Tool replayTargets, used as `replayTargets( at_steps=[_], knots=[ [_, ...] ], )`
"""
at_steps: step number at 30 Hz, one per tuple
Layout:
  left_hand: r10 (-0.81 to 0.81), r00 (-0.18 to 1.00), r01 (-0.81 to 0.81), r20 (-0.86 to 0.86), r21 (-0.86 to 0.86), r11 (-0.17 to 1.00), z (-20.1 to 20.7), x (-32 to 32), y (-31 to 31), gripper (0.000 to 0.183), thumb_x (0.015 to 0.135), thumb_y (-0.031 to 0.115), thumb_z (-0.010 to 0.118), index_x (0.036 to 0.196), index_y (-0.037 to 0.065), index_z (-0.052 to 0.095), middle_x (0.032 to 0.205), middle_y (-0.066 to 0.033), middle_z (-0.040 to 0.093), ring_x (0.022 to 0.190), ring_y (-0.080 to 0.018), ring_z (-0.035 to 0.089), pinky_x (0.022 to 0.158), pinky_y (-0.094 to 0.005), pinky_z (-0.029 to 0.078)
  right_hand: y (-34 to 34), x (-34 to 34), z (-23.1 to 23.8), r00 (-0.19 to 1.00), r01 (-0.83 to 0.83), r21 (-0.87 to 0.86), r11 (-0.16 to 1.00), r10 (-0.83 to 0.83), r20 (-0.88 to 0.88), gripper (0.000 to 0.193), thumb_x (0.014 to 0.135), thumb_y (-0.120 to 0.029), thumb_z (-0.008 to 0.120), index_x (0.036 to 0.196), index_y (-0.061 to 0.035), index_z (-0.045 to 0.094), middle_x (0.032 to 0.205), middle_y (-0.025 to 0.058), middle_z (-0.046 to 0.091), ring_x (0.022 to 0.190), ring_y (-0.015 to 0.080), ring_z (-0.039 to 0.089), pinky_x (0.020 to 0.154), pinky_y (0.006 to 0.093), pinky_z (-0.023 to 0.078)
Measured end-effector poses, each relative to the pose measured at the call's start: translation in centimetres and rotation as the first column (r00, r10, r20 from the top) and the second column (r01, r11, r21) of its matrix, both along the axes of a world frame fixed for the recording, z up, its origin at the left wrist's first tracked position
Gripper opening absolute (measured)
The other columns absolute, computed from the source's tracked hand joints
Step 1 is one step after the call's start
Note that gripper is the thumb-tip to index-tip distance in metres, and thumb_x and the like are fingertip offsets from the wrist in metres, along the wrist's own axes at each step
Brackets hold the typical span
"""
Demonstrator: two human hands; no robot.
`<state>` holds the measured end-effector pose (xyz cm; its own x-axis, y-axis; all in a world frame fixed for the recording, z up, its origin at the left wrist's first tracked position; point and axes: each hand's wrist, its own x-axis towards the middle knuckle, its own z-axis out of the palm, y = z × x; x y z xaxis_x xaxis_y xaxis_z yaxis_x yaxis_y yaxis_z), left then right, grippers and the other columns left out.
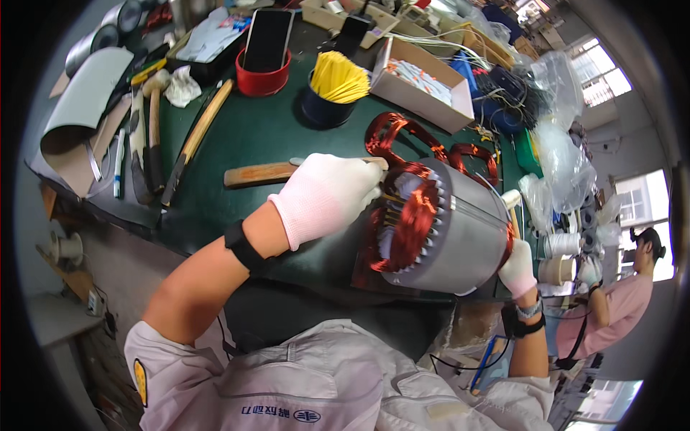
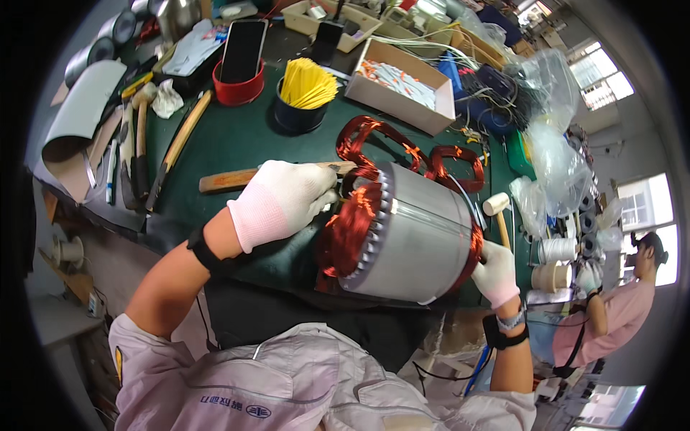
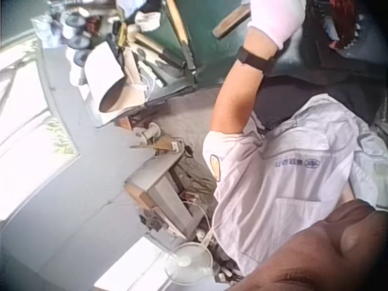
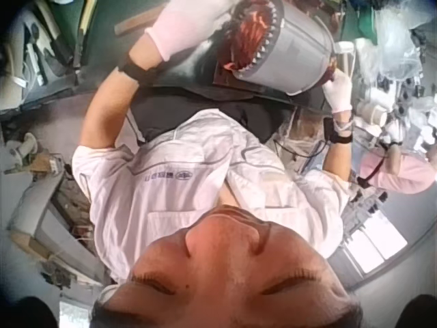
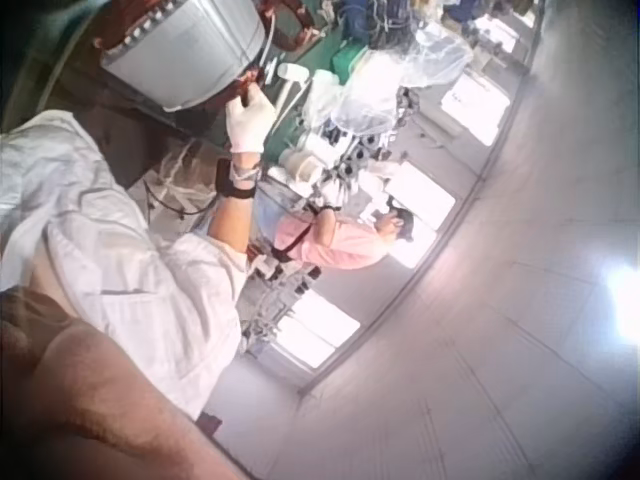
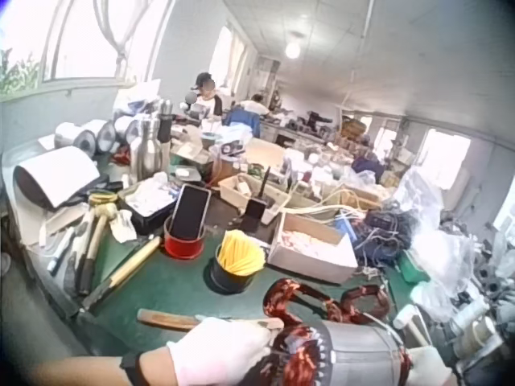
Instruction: Insert copper wire coils into a motor stator and secure them using pliers and a mallet.
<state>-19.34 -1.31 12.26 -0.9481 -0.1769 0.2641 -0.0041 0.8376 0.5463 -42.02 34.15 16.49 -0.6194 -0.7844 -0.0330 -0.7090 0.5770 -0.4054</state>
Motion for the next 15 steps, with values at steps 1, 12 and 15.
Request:
replayTargets(
  at_steps=[1,12,15],
  knots=[
    [-0.026,1.000,0.026,-0.001,-0.029,0.999,-0.1,-0.3,0.3,0.019,0.099,0.024,0.071,0.101,0.005,0.072,0.088,-0.0185,0.072,0.083,-0.0406,0.073,0.074,-0.0504,0.059,-0.1,0.0,-0.7,1.000,-0.010,-0.073,0.997,0.009,-0.007,0.021,0.093,-0.020,0.073,0.100,-0.0001,0.076,0.087,0.0246,0.072,0.081,0.0412,0.074,0.071,0.0411,0.055],
    [0.156,0.988,-0.156,-0.007,-0.128,0.979,0.9,0.5,1.4,0.022,0.095,0.024,0.071,0.090,0.004,0.078,0.083,-0.0238,0.072,0.081,-0.0451,0.072,0.075,-0.0516,0.058,0.3,0.9,1.0,0.970,-0.014,0.041,0.999,0.024,-0.241,0.047,0.092,-0.050,0.076,0.083,-0.0040,0.076,0.075,0.0183,0.070,0.076,0.0390,0.071,0.069,0.0475,0.055],
    [0.181,0.977,-0.162,0.109,-0.165,0.973,2.6,0.1,2.7,0.023,0.096,0.024,0.069,0.101,0.005,0.082,0.085,-0.0244,0.073,0.086,-0.0458,0.072,0.078,-0.0515,0.058,0.1,1.9,1.8,0.960,0.022,0.011,1.000,-0.018,-0.280,0.042,0.089,-0.044,0.080,0.080,-0.0037,0.073,0.076,0.0196,0.069,0.075,0.0406,0.070,0.067,0.0473,0.054]
  ],
)
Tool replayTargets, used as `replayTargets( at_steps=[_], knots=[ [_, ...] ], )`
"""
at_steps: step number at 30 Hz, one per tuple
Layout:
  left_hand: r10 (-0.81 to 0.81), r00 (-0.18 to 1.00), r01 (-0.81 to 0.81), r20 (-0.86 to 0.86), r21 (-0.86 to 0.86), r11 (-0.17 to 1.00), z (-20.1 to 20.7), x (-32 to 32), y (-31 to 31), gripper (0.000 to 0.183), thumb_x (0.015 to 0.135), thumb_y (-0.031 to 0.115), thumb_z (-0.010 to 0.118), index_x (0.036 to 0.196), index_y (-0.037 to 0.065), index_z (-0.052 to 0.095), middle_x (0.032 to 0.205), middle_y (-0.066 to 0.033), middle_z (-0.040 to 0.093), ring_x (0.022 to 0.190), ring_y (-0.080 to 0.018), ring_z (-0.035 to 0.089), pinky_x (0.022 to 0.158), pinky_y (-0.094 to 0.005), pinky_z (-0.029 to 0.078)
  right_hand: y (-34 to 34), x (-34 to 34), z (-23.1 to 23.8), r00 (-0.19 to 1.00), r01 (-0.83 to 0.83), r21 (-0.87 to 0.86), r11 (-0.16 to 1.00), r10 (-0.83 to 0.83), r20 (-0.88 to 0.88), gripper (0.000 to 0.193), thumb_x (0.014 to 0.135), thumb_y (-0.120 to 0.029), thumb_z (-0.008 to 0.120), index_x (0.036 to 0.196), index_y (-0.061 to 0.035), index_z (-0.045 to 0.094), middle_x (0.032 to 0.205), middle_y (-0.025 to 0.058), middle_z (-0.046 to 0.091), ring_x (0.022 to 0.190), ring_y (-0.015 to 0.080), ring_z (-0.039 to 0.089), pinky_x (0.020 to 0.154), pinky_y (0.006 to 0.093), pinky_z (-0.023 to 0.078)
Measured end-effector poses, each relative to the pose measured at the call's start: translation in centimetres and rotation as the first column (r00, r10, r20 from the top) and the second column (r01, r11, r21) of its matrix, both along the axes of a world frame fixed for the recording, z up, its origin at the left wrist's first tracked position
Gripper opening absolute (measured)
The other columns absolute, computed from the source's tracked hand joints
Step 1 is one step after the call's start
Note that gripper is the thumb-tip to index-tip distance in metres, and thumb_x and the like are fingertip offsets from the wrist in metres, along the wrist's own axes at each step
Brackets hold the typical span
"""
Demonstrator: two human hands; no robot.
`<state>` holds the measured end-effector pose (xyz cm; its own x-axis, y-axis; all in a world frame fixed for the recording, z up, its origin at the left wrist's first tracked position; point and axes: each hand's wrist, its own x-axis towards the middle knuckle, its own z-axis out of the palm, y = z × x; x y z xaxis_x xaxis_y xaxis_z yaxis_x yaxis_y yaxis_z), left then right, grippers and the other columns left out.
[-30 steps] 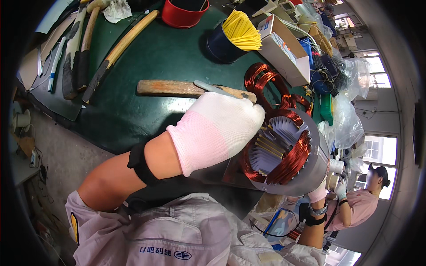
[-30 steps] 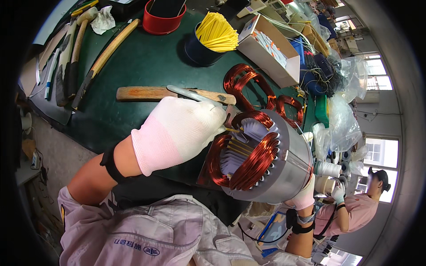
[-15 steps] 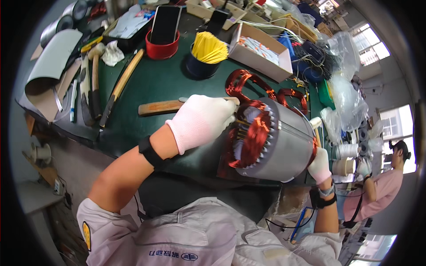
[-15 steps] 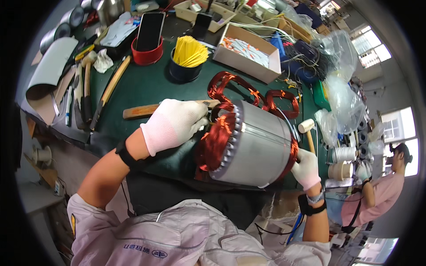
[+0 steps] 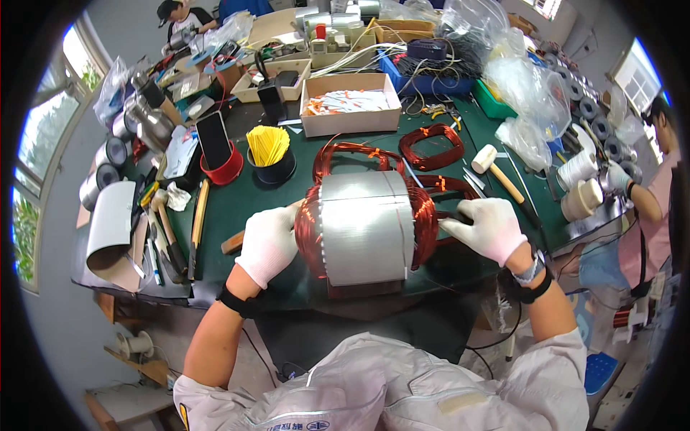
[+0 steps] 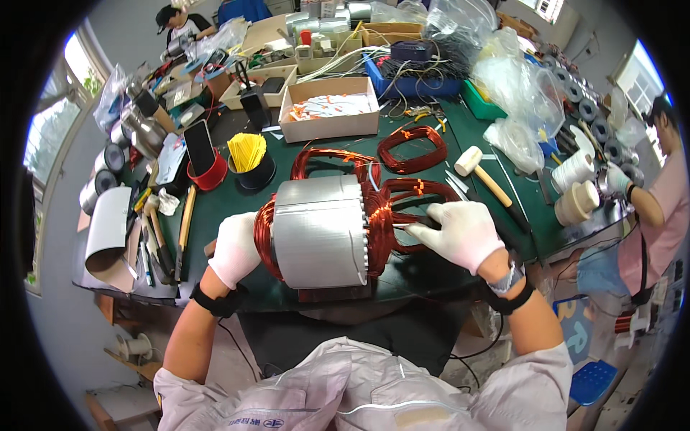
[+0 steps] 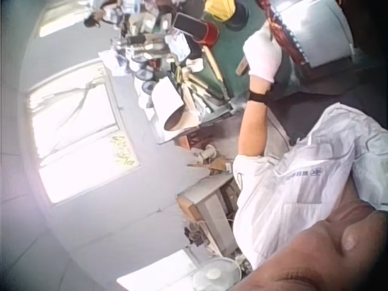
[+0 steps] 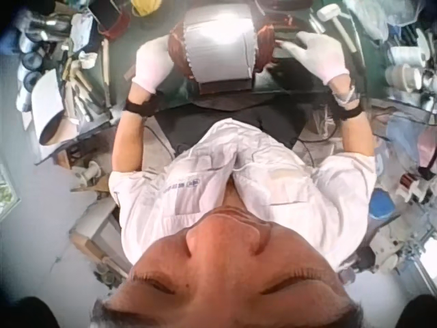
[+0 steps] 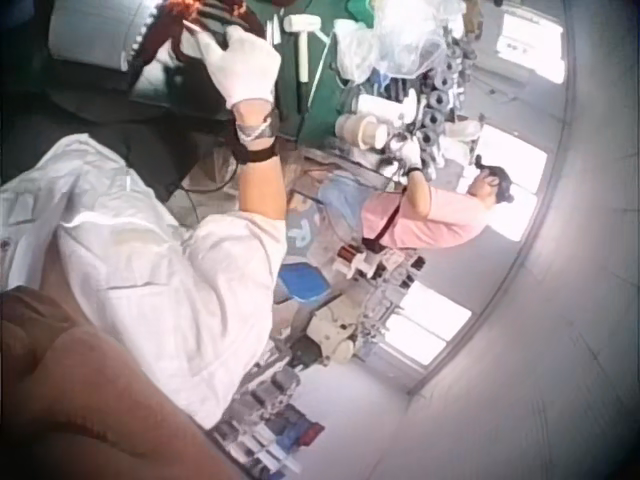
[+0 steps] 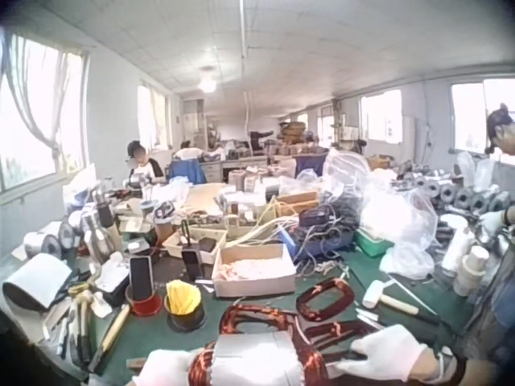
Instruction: Insert copper wire coils into a motor stator and secure them using pliers and a mallet.
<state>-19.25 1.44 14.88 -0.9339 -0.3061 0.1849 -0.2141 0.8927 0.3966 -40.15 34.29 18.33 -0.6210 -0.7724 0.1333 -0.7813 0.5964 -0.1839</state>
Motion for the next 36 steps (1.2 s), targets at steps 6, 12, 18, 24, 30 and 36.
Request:
replayTargets(
  at_steps=[6,12,18,24,30,36],
  knots=[
    [0.047,0.999,-0.049,0.028,0.082,0.995,-0.7,0.4,-1.1,0.023,0.095,0.024,0.072,0.107,0.006,0.081,0.090,-0.0235,0.074,0.087,-0.0453,0.072,0.076,-0.0486,0.058,2.9,-2.5,0.0,0.997,0.029,0.127,0.991,-0.037,0.067,0.056,0.092,-0.061,0.070,0.081,-0.0061,0.076,0.075,0.0180,0.072,0.077,0.0373,0.073,0.071,0.0469,0.057],
    [-0.137,0.990,0.133,-0.029,-0.117,0.984,-3.3,-0.3,-1.5,0.017,0.088,0.022,0.074,0.089,0.005,0.074,0.082,-0.0207,0.073,0.082,-0.0452,0.071,0.072,-0.0471,0.057,2.5,-1.4,1.1,0.999,0.005,0.112,0.994,-0.001,-0.039,0.060,0.094,-0.062,0.068,0.077,-0.0053,0.075,0.071,0.0168,0.070,0.074,0.0360,0.074,0.069,0.0472,0.056],
    [-0.224,0.973,0.218,-0.056,-0.094,0.971,-3.6,-0.5,-3.0,0.018,0.085,0.019,0.078,0.096,0.005,0.076,0.084,-0.0175,0.074,0.083,-0.0400,0.073,0.071,-0.0406,0.057,3.0,-1.3,1.5,0.999,0.016,0.139,0.990,-0.020,0.025,0.063,0.097,-0.064,0.063,0.081,-0.0050,0.076,0.072,0.0175,0.071,0.075,0.0366,0.074,0.071,0.0471,0.058],
    [-0.163,0.957,0.221,-0.240,0.236,0.946,-4.4,-0.8,-1.6,0.018,0.088,0.012,0.076,0.101,-0.001,0.075,0.085,-0.0187,0.074,0.085,-0.0344,0.075,0.075,-0.0367,0.056,2.8,-1.5,1.0,0.999,0.012,0.145,0.989,-0.018,0.037,0.063,0.096,-0.065,0.064,0.083,-0.0044,0.077,0.075,0.0179,0.072,0.078,0.0370,0.075,0.074,0.0466,0.058],
    [0.066,0.995,-0.016,-0.081,0.509,0.861,-1.6,0.9,-2.9,0.014,0.097,0.006,0.068,0.104,-0.005,0.072,0.087,-0.0191,0.072,0.078,-0.0200,0.067,0.077,-0.0400,0.056,8.2,-4.6,1.5,0.945,0.191,0.154,0.969,-0.224,0.238,0.052,0.094,-0.056,0.072,0.090,-0.0046,0.080,0.082,0.0197,0.074,0.085,0.0356,0.076,0.076,0.0441,0.058],
    [-0.184,0.983,0.183,-0.027,-0.009,0.983,-3.2,0.6,-6.4,0.034,0.086,0.014,0.078,0.118,0.001,0.074,0.112,-0.0160,0.073,0.113,-0.0384,0.067,0.101,-0.0464,0.054,19.7,-10.6,-5.4,0.874,0.436,-0.158,0.886,-0.459,-0.159,0.029,0.102,-0.023,0.068,0.114,0.0038,0.073,0.103,0.0196,0.075,0.097,0.0391,0.071,0.091,0.0470,0.055]
  ],
)
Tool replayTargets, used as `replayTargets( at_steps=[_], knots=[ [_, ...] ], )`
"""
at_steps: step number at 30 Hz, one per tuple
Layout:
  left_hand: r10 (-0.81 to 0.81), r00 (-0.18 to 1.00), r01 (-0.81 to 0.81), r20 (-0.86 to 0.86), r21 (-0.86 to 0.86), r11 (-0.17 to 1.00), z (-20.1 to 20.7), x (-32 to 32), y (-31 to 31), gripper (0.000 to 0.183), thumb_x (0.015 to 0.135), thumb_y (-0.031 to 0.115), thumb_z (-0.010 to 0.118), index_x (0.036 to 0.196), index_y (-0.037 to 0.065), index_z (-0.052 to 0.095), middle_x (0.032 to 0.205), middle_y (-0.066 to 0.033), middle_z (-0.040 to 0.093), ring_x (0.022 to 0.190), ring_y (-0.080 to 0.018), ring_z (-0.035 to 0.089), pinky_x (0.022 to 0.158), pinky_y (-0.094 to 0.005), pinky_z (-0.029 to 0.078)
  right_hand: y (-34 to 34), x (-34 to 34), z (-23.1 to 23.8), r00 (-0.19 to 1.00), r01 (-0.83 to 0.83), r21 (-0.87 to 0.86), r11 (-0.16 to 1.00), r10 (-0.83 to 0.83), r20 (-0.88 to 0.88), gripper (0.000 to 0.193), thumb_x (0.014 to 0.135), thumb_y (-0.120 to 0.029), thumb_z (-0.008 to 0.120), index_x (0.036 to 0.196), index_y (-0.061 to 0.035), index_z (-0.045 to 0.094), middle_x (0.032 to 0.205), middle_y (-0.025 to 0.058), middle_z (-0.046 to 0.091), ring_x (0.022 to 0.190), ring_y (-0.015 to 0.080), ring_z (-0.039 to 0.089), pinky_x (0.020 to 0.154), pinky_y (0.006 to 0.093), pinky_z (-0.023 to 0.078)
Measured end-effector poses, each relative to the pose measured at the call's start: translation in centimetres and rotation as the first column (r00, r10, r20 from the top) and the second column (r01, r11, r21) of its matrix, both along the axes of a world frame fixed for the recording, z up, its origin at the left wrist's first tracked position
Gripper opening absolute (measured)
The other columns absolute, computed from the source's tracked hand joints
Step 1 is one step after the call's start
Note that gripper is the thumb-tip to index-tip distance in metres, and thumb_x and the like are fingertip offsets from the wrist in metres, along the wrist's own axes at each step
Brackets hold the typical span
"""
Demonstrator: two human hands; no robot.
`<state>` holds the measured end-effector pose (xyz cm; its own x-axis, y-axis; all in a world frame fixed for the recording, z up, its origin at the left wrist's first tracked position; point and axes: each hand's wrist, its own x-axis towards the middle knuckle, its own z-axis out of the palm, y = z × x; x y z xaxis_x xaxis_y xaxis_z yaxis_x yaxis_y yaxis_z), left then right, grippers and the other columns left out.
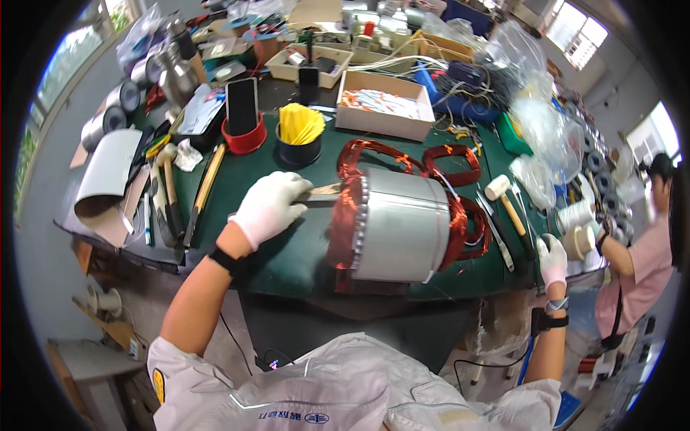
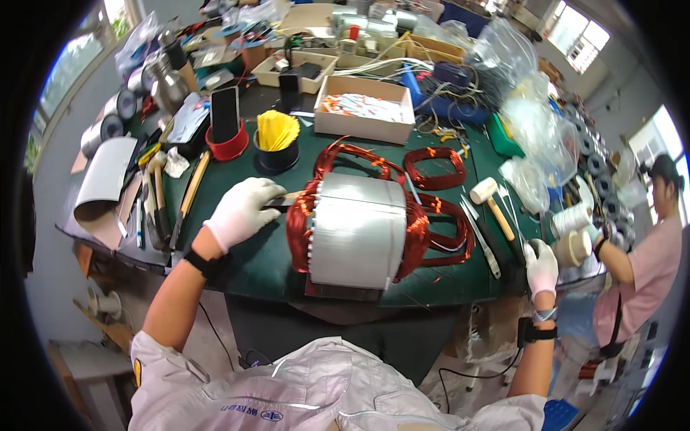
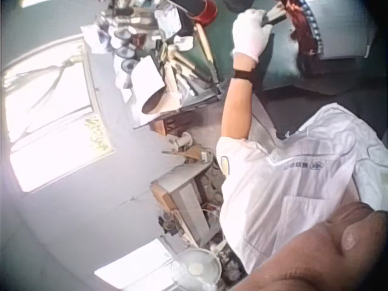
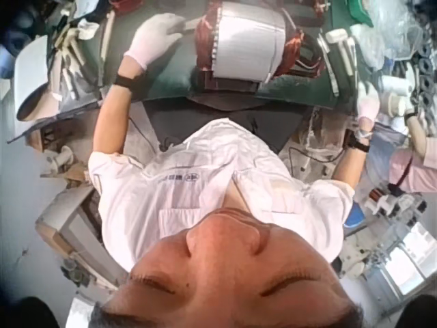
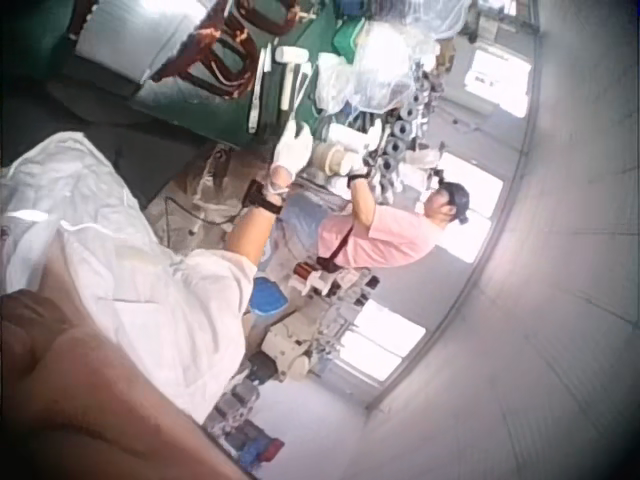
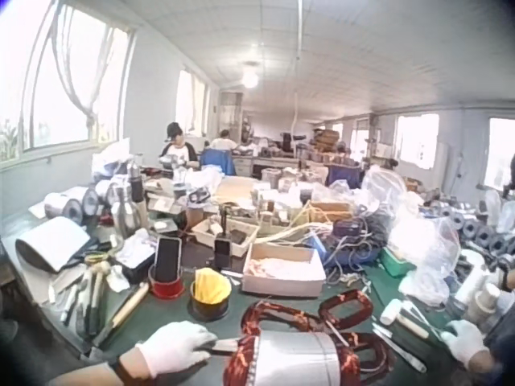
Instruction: Insert copper wire coils into a motor stator and secure them using pliers and a mallet.
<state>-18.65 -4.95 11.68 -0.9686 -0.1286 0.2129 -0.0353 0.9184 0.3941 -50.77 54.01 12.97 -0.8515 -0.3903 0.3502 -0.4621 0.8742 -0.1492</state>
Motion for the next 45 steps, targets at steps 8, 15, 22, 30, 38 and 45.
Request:
replayTargets(
  at_steps=[8,15,22,30,38,45],
  knots=[
    [0.198,0.976,-0.207,-0.086,-0.122,0.971,-2.5,1.8,0.4,0.008,0.094,0.011,0.067,0.100,0.005,0.066,0.087,-0.0152,0.065,0.084,-0.0381,0.068,0.075,-0.0491,0.055,-20.0,10.3,8.6,0.890,-0.417,-0.314,0.853,0.453,0.049,0.031,0.100,-0.006,0.062,0.129,0.0031,0.069,0.117,0.0133,0.070,0.108,0.0224,0.069,0.098,0.0351,0.053],
    [0.034,0.971,-0.028,-0.236,0.029,0.999,-1.9,4.5,0.6,0.012,0.095,0.019,0.074,0.099,0.009,0.068,0.087,-0.0105,0.065,0.081,-0.0330,0.068,0.072,-0.0454,0.055,-28.2,14.0,7.9,0.816,-0.260,-0.543,0.798,0.482,0.319,0.037,0.112,-0.025,0.049,0.129,0.0015,0.068,0.121,0.0076,0.069,0.111,0.0157,0.059,0.104,0.0321,0.046],
    [-0.027,0.959,-0.014,-0.282,-0.142,0.990,-1.9,3.3,0.9,0.013,0.089,0.018,0.074,0.098,0.012,0.068,0.083,-0.0049,0.064,0.078,-0.0270,0.069,0.069,-0.0429,0.056,-28.6,14.8,6.9,0.845,-0.209,-0.580,0.788,0.444,0.299,0.042,0.114,-0.028,0.049,0.135,0.0046,0.063,0.133,0.0121,0.066,0.125,0.0207,0.060,0.114,0.0360,0.042],
    [-0.099,0.940,0.045,-0.326,-0.170,0.984,-2.1,2.4,0.2,0.017,0.086,0.019,0.073,0.101,0.013,0.067,0.083,-0.0014,0.063,0.076,-0.0233,0.068,0.065,-0.0403,0.055,-27.7,13.9,6.4,0.884,-0.292,-0.446,0.846,0.417,0.211,0.044,0.112,-0.030,0.052,0.134,0.0070,0.063,0.134,0.0154,0.067,0.125,0.0228,0.062,0.114,0.0362,0.045],
    [-0.139,0.947,0.083,-0.288,-0.199,0.977,-1.9,2.4,-0.7,0.018,0.088,0.021,0.071,0.103,0.013,0.067,0.084,-0.0014,0.064,0.076,-0.0228,0.067,0.063,-0.0395,0.054,-28.4,14.7,6.9,0.893,-0.344,-0.320,0.883,0.413,0.178,0.043,0.112,-0.028,0.050,0.133,0.0081,0.063,0.131,0.0153,0.066,0.122,0.0223,0.062,0.112,0.0357,0.045],
    [-0.180,0.954,0.144,-0.240,-0.163,0.976,-1.7,1.8,-0.8,0.014,0.087,0.019,0.069,0.098,0.010,0.070,0.083,-0.0032,0.065,0.074,-0.0241,0.068,0.061,-0.0395,0.055,-27.2,13.5,6.4,0.859,-0.329,-0.421,0.845,0.453,0.239,0.040,0.111,-0.023,0.049,0.131,0.0090,0.063,0.132,0.0158,0.066,0.122,0.0229,0.062,0.112,0.0366,0.045]
  ],
)
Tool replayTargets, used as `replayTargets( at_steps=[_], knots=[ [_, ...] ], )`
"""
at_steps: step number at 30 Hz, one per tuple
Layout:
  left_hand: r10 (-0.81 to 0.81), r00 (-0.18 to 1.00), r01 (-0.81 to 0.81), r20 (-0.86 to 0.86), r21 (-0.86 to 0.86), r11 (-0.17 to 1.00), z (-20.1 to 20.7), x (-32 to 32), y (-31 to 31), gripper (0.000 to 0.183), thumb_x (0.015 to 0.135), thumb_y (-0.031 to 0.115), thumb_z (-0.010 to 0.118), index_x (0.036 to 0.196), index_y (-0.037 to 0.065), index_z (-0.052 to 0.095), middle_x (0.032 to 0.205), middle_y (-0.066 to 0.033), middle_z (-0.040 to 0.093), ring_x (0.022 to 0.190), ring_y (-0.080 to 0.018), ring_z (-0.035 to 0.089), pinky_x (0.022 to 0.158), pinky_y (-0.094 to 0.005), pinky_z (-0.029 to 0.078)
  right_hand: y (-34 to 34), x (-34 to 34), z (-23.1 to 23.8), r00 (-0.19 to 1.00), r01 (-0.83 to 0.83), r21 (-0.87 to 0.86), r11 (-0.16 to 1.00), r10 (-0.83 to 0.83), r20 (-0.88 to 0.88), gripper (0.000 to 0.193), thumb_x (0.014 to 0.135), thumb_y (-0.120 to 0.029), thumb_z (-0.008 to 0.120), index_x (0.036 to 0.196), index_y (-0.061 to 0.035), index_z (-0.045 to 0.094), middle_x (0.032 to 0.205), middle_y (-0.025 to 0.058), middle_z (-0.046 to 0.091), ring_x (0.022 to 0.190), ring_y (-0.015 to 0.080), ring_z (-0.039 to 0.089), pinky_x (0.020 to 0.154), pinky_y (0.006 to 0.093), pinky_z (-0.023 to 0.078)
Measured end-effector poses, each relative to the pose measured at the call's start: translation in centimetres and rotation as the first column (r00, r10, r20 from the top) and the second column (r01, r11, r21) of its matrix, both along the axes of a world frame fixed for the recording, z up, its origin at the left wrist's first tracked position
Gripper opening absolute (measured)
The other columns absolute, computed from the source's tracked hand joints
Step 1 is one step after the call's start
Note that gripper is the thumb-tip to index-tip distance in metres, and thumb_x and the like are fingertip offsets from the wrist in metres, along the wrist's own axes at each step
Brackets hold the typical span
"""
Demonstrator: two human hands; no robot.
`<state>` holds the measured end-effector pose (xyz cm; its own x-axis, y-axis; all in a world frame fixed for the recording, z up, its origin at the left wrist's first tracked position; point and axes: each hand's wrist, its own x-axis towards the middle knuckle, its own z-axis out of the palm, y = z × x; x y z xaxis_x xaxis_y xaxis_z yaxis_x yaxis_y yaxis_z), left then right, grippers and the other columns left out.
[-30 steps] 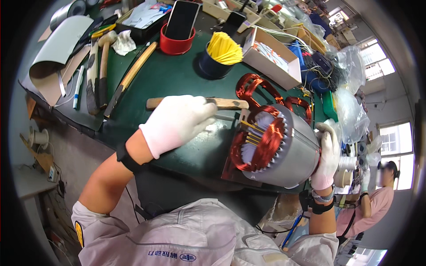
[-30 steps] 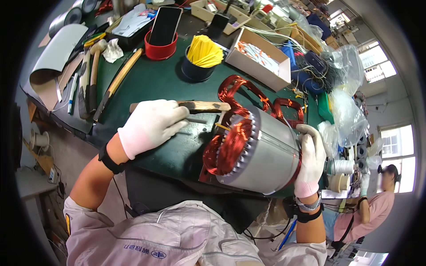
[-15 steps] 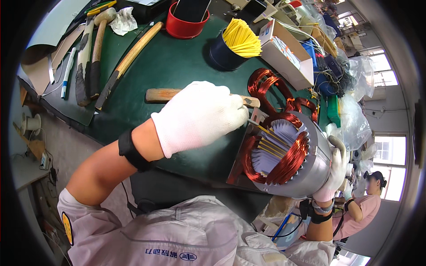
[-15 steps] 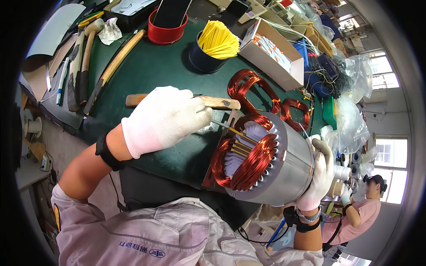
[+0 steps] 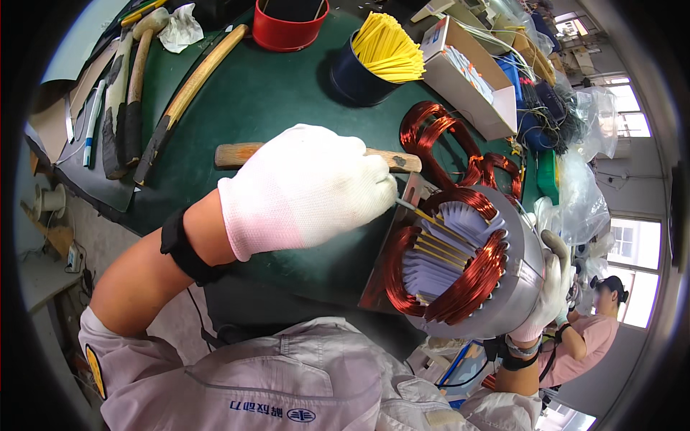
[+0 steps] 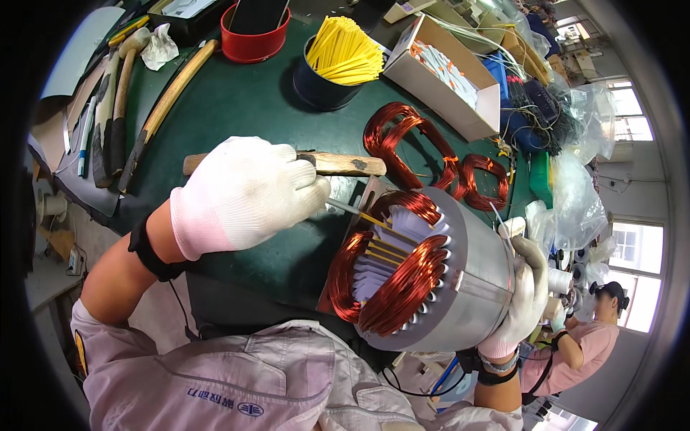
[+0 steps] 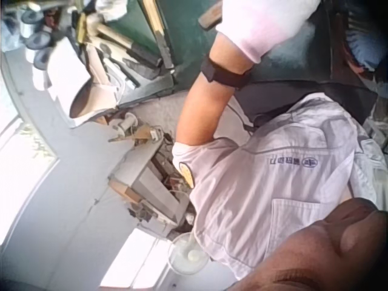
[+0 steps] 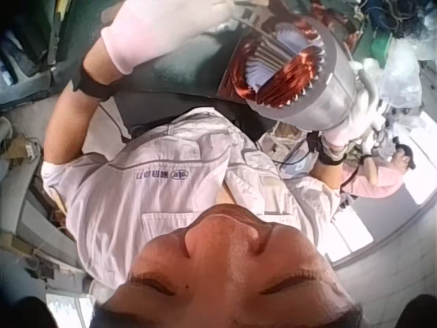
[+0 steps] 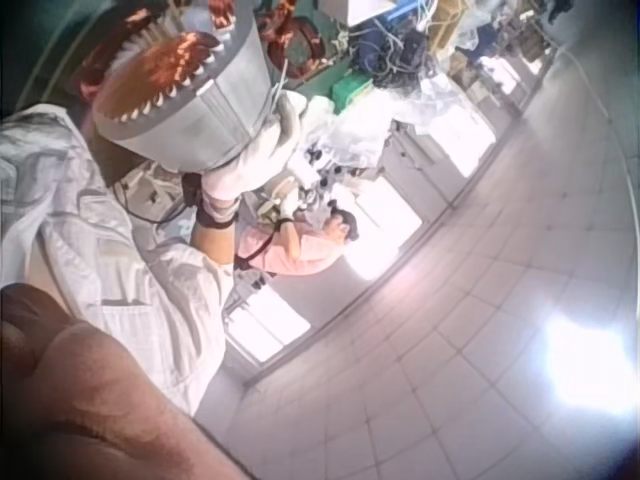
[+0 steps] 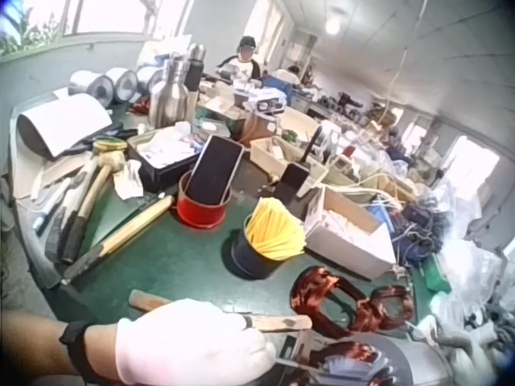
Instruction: Insert copper wire coils into a motor stator and secure them using pliers and a mallet.
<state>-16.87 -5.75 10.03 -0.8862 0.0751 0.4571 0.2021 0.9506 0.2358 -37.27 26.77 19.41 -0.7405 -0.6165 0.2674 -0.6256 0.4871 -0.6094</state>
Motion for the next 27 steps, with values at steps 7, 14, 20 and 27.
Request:
replayTargets(
  at_steps=[7,14,20,27],
  knots=[
    [0.061,0.998,-0.058,-0.022,0.143,0.988,0.5,-1.1,4.2,0.010,0.085,0.017,0.069,0.093,0.010,0.072,0.085,-0.0060,0.068,0.076,-0.0267,0.073,0.062,-0.0386,0.058,0.5,-0.5,0.0,0.990,-0.045,0.058,0.997,0.052,-0.129,0.040,0.111,-0.024,0.049,0.133,0.0070,0.063,0.135,0.0159,0.065,0.125,0.0233,0.062,0.113,0.0369,0.045],
    [0.156,0.971,-0.082,-0.182,0.358,0.930,2.2,0.7,4.2,0.032,0.081,0.019,0.084,0.107,0.007,0.069,0.101,-0.0114,0.067,0.099,-0.0337,0.067,0.088,-0.0456,0.052,0.9,1.9,-1.2,0.980,0.179,-0.282,0.943,-0.146,0.133,0.048,0.115,-0.038,0.046,0.140,0.0010,0.058,0.119,0.0050,0.063,0.108,0.0154,0.059,0.098,0.0338,0.047],
    [0.071,0.973,0.074,-0.219,0.591,0.804,0.3,2.6,12.0,0.052,0.099,0.049,0.072,0.107,-0.001,0.058,0.097,-0.0218,0.057,0.088,-0.0447,0.058,0.083,-0.0500,0.050,6.4,7.0,-9.1,0.974,0.092,-0.219,0.971,-0.042,0.224,0.052,0.111,-0.037,0.050,0.142,0.0033,0.058,0.133,0.0161,0.065,0.118,0.0300,0.064,0.105,0.0400,0.050],
    [0.299,0.916,0.009,-0.267,0.760,0.650,-1.6,0.4,15.0,0.064,0.113,0.054,0.050,0.132,-0.007,0.056,0.106,-0.0116,0.066,0.094,-0.0203,0.062,0.087,-0.0371,0.053,3.6,7.4,-8.1,0.974,-0.225,-0.331,0.916,0.218,-0.061,0.046,0.112,-0.035,0.053,0.136,0.0033,0.063,0.123,0.0255,0.065,0.114,0.0473,0.061,0.103,0.0477,0.048]
  ],
)
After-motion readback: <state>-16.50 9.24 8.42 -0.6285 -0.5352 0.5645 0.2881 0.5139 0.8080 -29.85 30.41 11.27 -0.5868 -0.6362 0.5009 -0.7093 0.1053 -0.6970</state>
